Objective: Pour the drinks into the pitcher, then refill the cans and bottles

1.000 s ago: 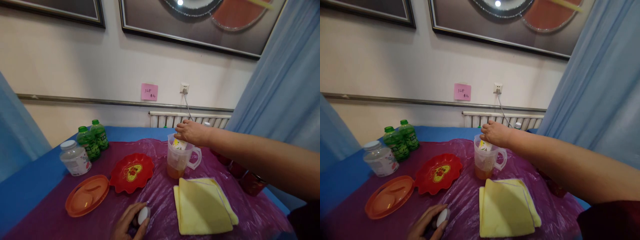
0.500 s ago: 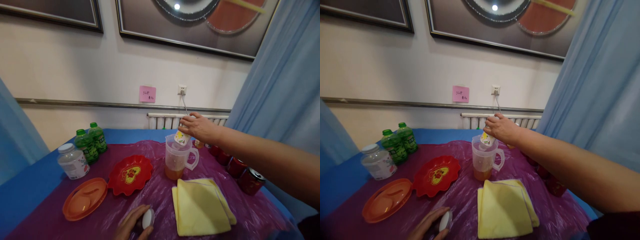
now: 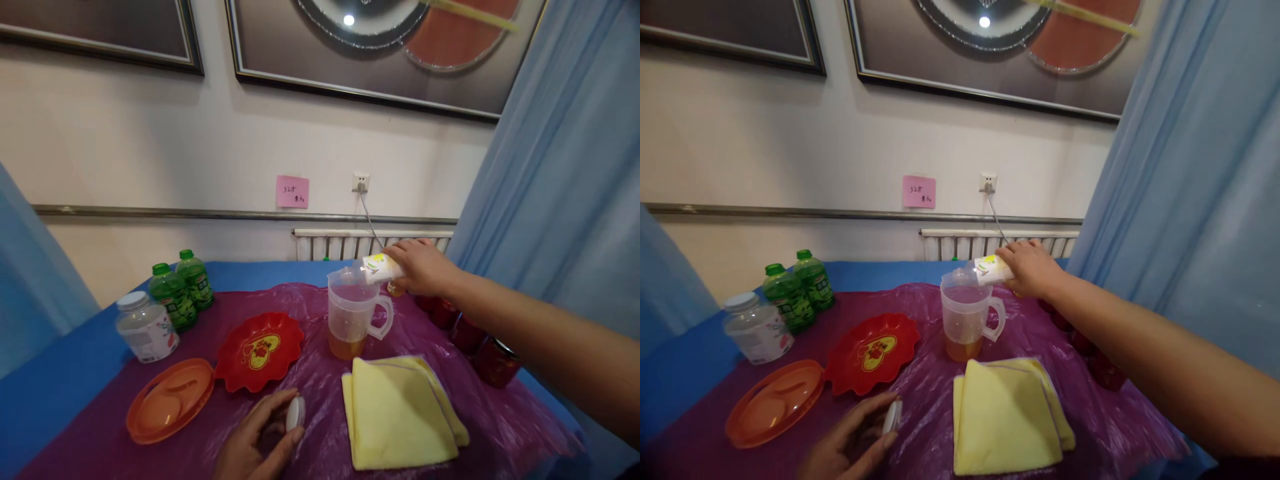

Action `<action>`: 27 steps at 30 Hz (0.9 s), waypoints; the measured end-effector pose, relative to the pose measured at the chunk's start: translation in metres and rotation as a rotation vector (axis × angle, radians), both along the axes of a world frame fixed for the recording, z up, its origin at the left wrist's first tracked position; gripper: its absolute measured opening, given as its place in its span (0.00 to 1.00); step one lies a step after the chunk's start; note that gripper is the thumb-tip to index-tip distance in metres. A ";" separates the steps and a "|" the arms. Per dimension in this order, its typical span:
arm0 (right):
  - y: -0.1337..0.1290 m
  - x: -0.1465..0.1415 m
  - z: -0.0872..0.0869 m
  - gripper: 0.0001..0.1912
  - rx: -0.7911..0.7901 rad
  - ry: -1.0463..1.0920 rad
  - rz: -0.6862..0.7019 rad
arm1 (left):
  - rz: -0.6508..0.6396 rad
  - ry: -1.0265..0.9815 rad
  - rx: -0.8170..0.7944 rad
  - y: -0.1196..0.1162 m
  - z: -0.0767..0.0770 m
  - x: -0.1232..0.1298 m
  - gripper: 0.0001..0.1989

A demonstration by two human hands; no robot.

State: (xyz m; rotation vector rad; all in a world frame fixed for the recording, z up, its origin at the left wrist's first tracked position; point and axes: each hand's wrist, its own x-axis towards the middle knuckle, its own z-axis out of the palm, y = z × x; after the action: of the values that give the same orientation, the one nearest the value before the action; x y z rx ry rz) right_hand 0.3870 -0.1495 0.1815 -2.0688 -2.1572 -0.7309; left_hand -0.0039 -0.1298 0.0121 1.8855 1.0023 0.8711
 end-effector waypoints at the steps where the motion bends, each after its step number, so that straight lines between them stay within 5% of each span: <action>1: -0.003 0.003 -0.006 0.30 0.012 0.094 -0.025 | 0.002 0.015 0.022 0.003 0.004 0.001 0.22; 7: -0.029 -0.009 -0.050 0.32 0.264 0.723 -0.041 | -0.032 0.045 0.168 0.025 0.043 0.011 0.21; 10: -0.045 -0.043 -0.082 0.35 0.403 0.965 0.033 | -0.054 -0.031 0.212 0.031 0.071 0.023 0.21; 17: -0.054 -0.141 -0.161 0.34 0.346 1.403 0.194 | -0.098 -0.221 0.315 0.017 0.127 0.056 0.20; 22: -0.045 -0.158 -0.190 0.36 0.301 1.403 0.246 | -0.184 0.030 0.561 0.016 0.127 0.059 0.16; 27: -0.039 -0.153 -0.211 0.38 0.400 1.269 0.248 | -0.226 0.179 0.583 0.023 0.112 0.050 0.16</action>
State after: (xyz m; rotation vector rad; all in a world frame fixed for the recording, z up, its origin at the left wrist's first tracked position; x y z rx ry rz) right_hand 0.2338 -0.1886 -0.0296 -1.3437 -1.3054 0.1942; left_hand 0.0459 -0.1069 0.1243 2.5483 0.6530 0.9365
